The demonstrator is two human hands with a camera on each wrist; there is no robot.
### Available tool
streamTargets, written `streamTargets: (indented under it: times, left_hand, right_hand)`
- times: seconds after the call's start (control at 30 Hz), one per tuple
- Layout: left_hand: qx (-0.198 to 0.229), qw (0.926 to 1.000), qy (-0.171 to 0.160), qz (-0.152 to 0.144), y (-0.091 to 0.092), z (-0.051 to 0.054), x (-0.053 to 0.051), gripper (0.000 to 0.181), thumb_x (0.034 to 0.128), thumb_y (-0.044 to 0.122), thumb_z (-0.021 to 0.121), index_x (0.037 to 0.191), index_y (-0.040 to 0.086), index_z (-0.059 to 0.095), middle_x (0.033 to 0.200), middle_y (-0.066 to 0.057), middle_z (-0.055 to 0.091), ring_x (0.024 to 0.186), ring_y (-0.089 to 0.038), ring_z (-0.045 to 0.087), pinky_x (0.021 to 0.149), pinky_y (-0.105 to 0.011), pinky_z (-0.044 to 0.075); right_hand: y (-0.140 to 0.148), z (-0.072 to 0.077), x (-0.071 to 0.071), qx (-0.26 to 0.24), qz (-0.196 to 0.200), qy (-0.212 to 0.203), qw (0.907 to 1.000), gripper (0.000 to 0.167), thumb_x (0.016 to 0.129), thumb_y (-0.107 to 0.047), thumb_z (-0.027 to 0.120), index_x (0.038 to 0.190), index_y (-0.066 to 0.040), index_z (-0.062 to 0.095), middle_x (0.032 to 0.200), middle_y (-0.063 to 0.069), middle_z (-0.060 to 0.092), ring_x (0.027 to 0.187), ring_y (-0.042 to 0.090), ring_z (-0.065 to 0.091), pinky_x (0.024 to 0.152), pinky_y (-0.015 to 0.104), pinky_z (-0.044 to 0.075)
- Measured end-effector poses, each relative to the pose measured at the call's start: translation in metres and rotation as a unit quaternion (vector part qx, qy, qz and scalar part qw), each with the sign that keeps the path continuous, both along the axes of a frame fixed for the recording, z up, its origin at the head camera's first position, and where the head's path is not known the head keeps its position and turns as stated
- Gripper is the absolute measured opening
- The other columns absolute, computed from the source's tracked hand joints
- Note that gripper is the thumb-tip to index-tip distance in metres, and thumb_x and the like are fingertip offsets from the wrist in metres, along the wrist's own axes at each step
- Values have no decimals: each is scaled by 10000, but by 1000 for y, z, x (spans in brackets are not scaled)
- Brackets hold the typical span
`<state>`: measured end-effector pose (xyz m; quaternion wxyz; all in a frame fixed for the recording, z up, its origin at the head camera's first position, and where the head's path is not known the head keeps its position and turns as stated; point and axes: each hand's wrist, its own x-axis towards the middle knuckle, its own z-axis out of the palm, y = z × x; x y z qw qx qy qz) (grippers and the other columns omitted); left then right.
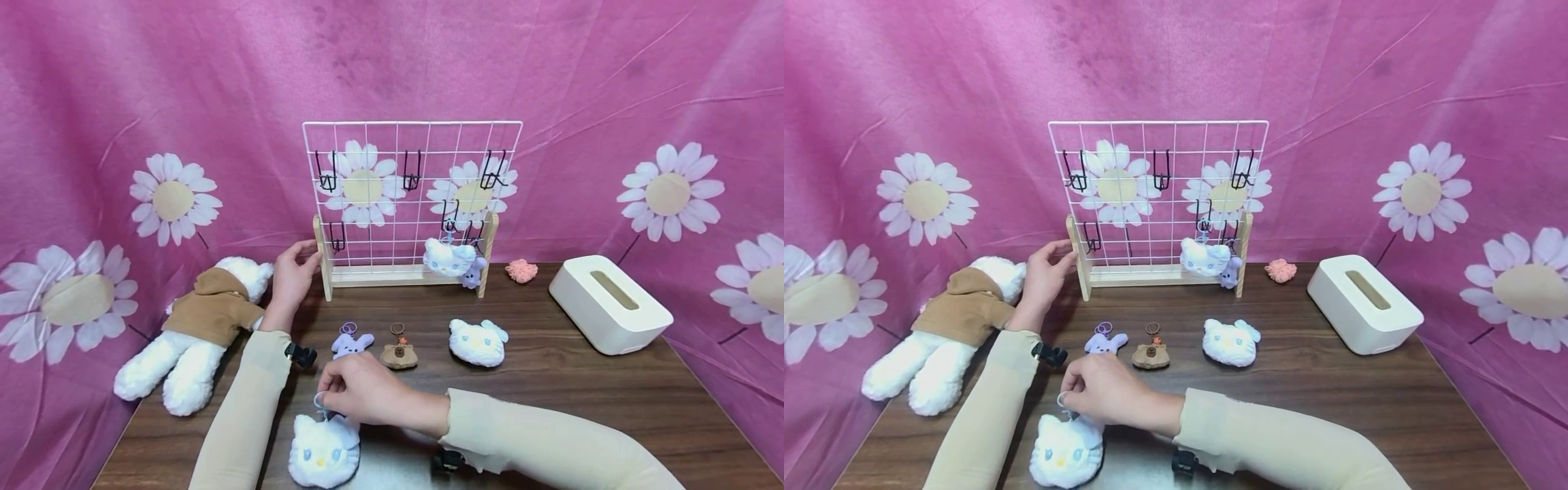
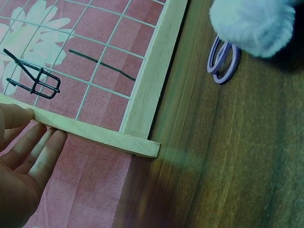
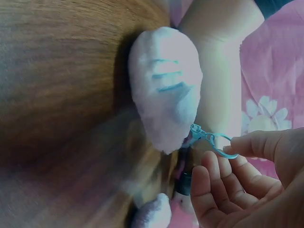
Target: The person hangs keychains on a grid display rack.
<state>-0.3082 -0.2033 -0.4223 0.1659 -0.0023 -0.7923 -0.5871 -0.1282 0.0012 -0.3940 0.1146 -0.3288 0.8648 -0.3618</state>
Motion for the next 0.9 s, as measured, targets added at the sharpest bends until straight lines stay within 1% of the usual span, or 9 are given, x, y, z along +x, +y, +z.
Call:
streamTargets:
  times: [0.27, 0.43, 0.5, 0.57, 0.63, 0.7, 0.77, 0.83, 0.9]
  left_hand:
    - [94, 9999, -76, -52, 0, 1, 1, 359, 1112, 90, 692, 1453, -20, 700, 1392, -259, 758, 1145, -318, 749, 802, -105, 660]
    - [38, 10000, -16, -71, 0, 0, 1, 357, 1115, 97, 690, 1452, -21, 702, 1394, -259, 760, 1167, -353, 756, 808, -110, 661]
    - [-27, 10000, 1, -57, 0, 0, 0, 355, 1114, 102, 694, 1449, -16, 706, 1390, -252, 765, 1173, -358, 760, 841, -167, 690]
    - [-64, 10000, 13, -47, 0, 0, 0, 352, 1113, 103, 697, 1445, -14, 709, 1386, -247, 769, 1176, -358, 760, 901, -275, 720]
    - [-56, 10000, 24, -45, 0, 0, 0, 349, 1110, 100, 702, 1439, -16, 711, 1382, -252, 768, 1176, -358, 756, 960, -396, 724]
    - [-37, 10000, 23, -67, -1, 0, 0, 351, 1111, 98, 700, 1442, -20, 707, 1386, -261, 763, 1182, -359, 752, 993, -458, 713]
    - [-8, 10000, 21, -96, -1, 1, 1, 355, 1112, 96, 698, 1445, -25, 702, 1394, -272, 755, 1189, -360, 751, 983, -422, 718]
    - [3, 9999, 22, -113, -1, 0, 1, 355, 1113, 95, 695, 1445, -28, 700, 1395, -276, 752, 1188, -352, 749, 929, -308, 723]
    - [-21, 9999, 42, -111, -1, 0, 1, 350, 1115, 94, 690, 1443, -28, 702, 1392, -272, 756, 1172, -328, 752, 859, -187, 698]
  right_hand:
    - [2, 17, -5, -176, 257, 97, 9995, 81, 976, -104, 833, 915, -157, 825, 790, -94, 779, 727, -123, 577, 711, 64, 541]
    - [3, 23, -11, -154, 321, 236, 9991, 72, 980, -120, 827, 933, -172, 840, 782, -97, 766, 734, -112, 563, 749, 85, 515]
    - [4, 24, -13, -153, 338, 289, 9989, 68, 980, -128, 831, 938, -180, 845, 779, -101, 750, 741, -101, 552, 741, 96, 505]
    - [4, 25, -15, -182, 348, 320, 9987, 59, 981, -137, 835, 947, -183, 850, 793, -100, 744, 749, -88, 546, 731, 102, 495]
    - [5, 26, -17, -230, 359, 353, 9985, 56, 983, -140, 834, 955, -185, 853, 812, -93, 746, 752, -76, 539, 684, 106, 497]
    - [5, 27, -18, -254, 360, 420, 9981, 55, 988, -146, 830, 964, -190, 855, 825, -89, 763, 754, -71, 539, 683, 105, 492]
    - [5, 29, -19, -271, 362, 491, 9978, 60, 989, -143, 827, 970, -193, 856, 840, -88, 777, 756, -62, 542, 682, 106, 488]
    - [5, 30, -20, -275, 390, 564, 9973, 57, 991, -144, 824, 974, -189, 856, 847, -83, 783, 761, -49, 549, 687, 106, 489]
    - [6, 31, -21, -267, 420, 615, 9969, 51, 992, -146, 826, 978, -186, 856, 858, -78, 785, 776, -26, 560, 694, 109, 490]
